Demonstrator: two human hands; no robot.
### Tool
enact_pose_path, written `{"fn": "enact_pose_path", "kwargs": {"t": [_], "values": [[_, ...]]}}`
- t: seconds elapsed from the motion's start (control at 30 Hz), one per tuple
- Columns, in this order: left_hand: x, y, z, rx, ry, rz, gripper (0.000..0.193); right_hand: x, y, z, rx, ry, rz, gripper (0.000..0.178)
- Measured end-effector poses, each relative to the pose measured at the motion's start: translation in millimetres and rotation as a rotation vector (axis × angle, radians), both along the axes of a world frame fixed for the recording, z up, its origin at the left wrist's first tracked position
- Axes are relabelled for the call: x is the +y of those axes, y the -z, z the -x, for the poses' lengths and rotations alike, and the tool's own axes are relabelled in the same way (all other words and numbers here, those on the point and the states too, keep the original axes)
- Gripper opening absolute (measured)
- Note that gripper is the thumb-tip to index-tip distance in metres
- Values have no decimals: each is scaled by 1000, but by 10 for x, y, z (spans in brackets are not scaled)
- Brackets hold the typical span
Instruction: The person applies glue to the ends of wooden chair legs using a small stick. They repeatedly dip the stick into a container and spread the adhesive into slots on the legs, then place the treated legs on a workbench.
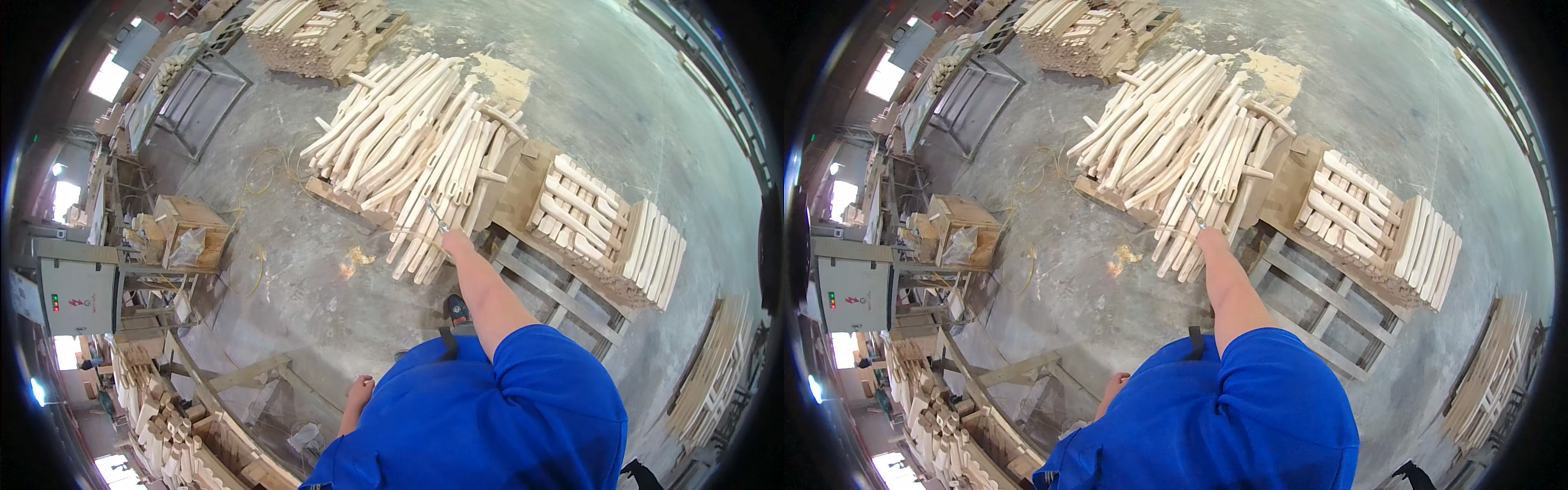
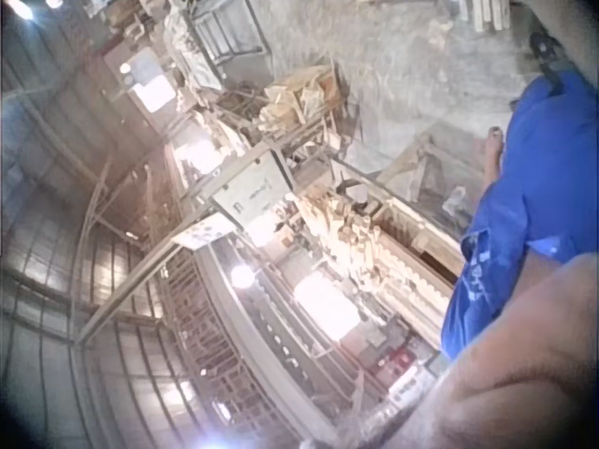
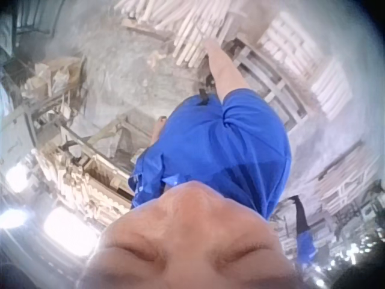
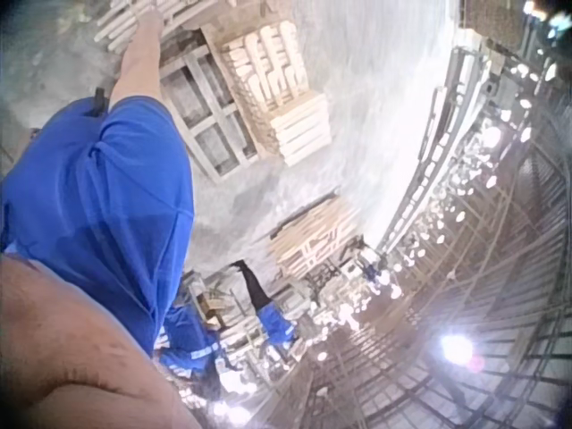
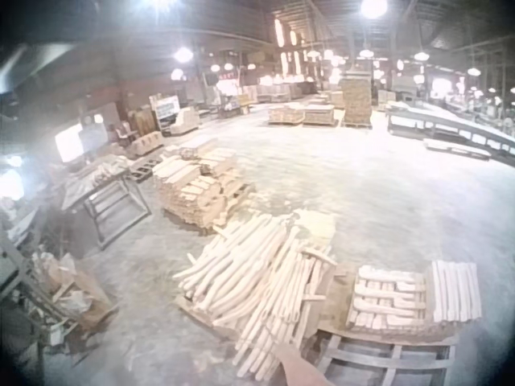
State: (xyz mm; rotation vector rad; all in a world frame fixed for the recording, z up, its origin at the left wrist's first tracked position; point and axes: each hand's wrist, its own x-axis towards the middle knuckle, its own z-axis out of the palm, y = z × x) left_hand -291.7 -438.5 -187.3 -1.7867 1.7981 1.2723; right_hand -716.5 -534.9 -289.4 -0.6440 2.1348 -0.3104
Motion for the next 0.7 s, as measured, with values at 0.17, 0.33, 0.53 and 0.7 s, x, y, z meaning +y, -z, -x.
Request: {"fn": "enact_pose_path", "kwargs": {"t": [0.17,0.33,0.53,0.7], "values": [[98,-148,-14,-73,-76,-27,38,48,-55,87,41,62,-21,31],[178,-197,-102,-117,-340,-176,39,-64,-85,119,55,32,-51,31],[382,-240,-144,-155,-337,-256,43,-315,23,109,178,-68,-55,25],[639,-305,-149,-215,-386,-307,41,-490,322,212,249,-110,-75,26]]}}
